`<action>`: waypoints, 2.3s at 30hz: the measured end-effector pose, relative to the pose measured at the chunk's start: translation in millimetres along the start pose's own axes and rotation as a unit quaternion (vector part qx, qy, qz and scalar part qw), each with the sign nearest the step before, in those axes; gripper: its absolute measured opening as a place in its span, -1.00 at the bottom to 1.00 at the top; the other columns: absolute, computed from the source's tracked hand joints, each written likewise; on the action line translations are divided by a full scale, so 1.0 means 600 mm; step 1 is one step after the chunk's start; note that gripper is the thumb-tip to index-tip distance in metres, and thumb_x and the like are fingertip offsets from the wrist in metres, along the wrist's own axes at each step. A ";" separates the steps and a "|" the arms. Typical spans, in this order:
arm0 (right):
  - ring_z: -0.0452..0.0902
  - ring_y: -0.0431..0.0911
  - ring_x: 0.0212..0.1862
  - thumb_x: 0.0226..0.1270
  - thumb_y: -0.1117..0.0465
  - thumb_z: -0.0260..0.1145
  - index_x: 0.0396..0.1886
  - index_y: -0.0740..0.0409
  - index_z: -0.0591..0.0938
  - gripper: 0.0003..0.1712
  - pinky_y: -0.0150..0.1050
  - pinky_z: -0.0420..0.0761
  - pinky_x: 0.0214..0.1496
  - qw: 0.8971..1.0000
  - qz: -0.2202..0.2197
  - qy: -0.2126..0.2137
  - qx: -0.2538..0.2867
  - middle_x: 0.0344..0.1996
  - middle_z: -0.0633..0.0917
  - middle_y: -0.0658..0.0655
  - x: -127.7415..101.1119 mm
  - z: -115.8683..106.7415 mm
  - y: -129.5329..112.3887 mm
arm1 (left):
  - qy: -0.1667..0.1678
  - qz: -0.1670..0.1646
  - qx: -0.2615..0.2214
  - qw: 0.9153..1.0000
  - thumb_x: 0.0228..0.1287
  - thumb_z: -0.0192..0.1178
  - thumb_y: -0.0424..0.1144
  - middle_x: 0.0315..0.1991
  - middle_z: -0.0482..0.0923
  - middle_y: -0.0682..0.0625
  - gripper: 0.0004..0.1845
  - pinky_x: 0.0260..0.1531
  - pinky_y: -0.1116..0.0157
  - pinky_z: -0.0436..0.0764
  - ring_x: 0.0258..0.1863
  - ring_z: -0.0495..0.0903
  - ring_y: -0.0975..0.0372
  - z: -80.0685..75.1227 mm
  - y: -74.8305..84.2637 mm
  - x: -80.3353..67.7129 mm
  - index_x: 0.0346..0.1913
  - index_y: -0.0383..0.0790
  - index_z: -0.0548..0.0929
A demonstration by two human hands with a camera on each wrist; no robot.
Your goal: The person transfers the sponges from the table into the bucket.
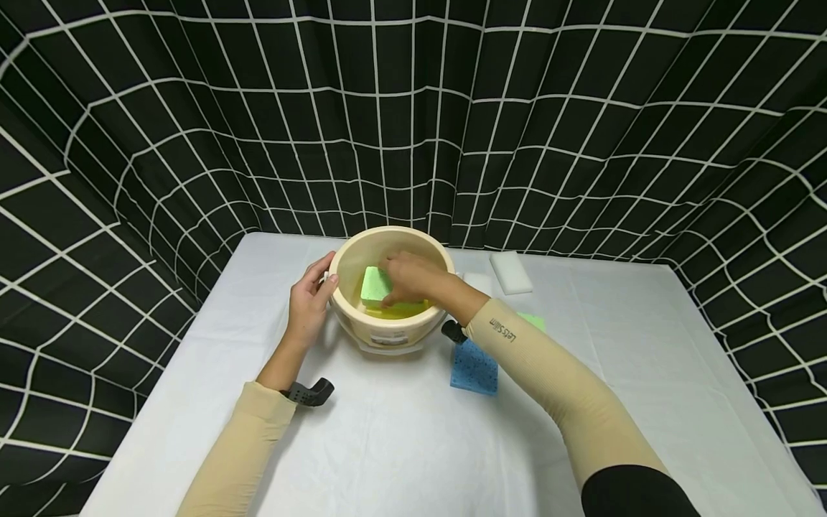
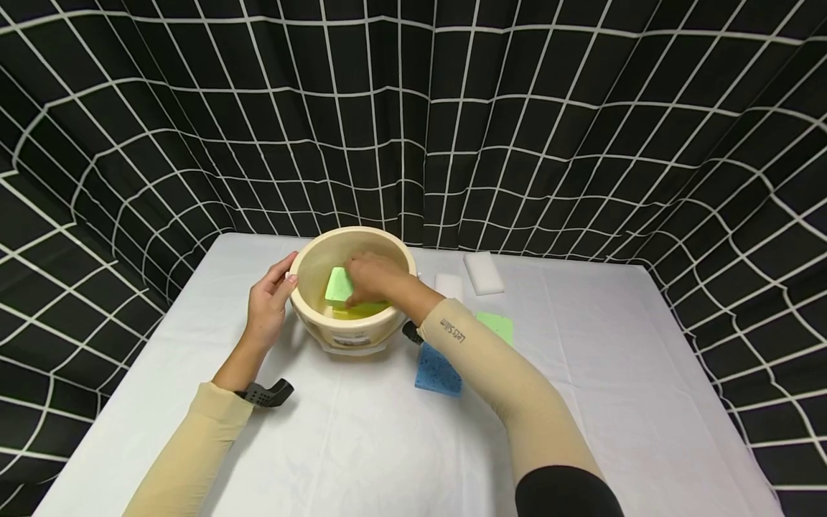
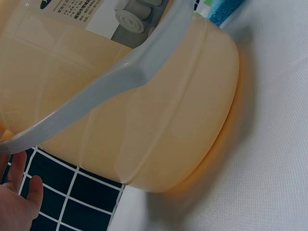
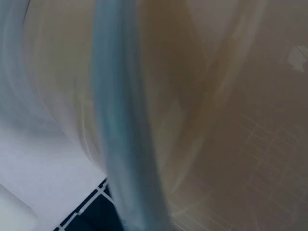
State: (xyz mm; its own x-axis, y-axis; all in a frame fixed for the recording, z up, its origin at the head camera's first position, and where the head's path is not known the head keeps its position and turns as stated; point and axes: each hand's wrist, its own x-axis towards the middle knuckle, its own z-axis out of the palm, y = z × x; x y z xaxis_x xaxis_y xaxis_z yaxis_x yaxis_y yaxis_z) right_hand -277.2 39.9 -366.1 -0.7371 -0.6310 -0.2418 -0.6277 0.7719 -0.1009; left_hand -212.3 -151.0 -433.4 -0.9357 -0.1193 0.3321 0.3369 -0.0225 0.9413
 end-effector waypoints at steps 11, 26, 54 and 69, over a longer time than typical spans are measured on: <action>0.45 0.03 0.17 0.06 -0.18 0.48 0.26 0.11 0.41 -0.15 -0.10 0.44 0.36 1.000 -0.007 -0.010 -0.001 0.15 0.55 0.13 0.003 0.003 0.002 | -0.002 0.004 -0.005 1.000 0.37 0.04 -0.47 0.33 0.36 -0.28 -0.53 0.26 0.56 0.41 0.36 0.34 0.11 0.000 0.000 0.000 0.33 -0.49 0.38; 0.45 0.02 0.19 0.08 -0.17 0.48 0.26 0.10 0.40 -0.17 -0.12 0.42 0.38 1.000 -0.012 -0.017 0.006 0.16 0.55 0.13 0.005 0.002 0.001 | 0.001 -0.002 -0.012 1.000 0.37 0.04 -0.45 0.33 0.36 -0.28 -0.52 0.20 0.58 0.44 0.31 0.38 0.24 0.000 -0.002 0.000 0.33 -0.49 0.38; 0.49 0.00 0.22 0.22 -0.17 0.36 0.27 0.17 0.51 -0.26 -0.14 0.43 0.39 0.994 -0.073 0.028 0.081 0.18 0.60 0.15 0.002 -0.008 0.005 | 0.002 -0.010 -0.008 1.000 0.37 0.03 -0.48 0.32 0.35 -0.27 -0.52 0.21 0.59 0.44 0.29 0.38 0.24 -0.002 0.001 0.004 0.33 -0.49 0.38; 0.50 0.03 0.17 0.32 -0.09 0.30 0.24 0.17 0.54 -0.39 -0.07 0.48 0.31 0.982 -0.072 0.099 0.147 0.11 0.62 0.18 -0.054 -0.071 0.016 | -0.002 -0.002 0.001 1.000 0.36 0.05 -0.48 0.32 0.37 -0.27 -0.53 0.17 0.58 0.47 0.25 0.40 0.28 -0.002 0.004 0.006 0.32 -0.49 0.39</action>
State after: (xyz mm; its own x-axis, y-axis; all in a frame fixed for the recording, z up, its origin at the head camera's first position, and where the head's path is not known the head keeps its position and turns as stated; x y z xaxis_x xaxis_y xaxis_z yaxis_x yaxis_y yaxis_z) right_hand -269.9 64.5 -318.0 -0.6988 -0.7151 -0.0144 -0.6512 0.6444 -0.4009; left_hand -214.9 -153.0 -429.7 -0.9377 -0.1157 0.3276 0.3321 -0.0216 0.9430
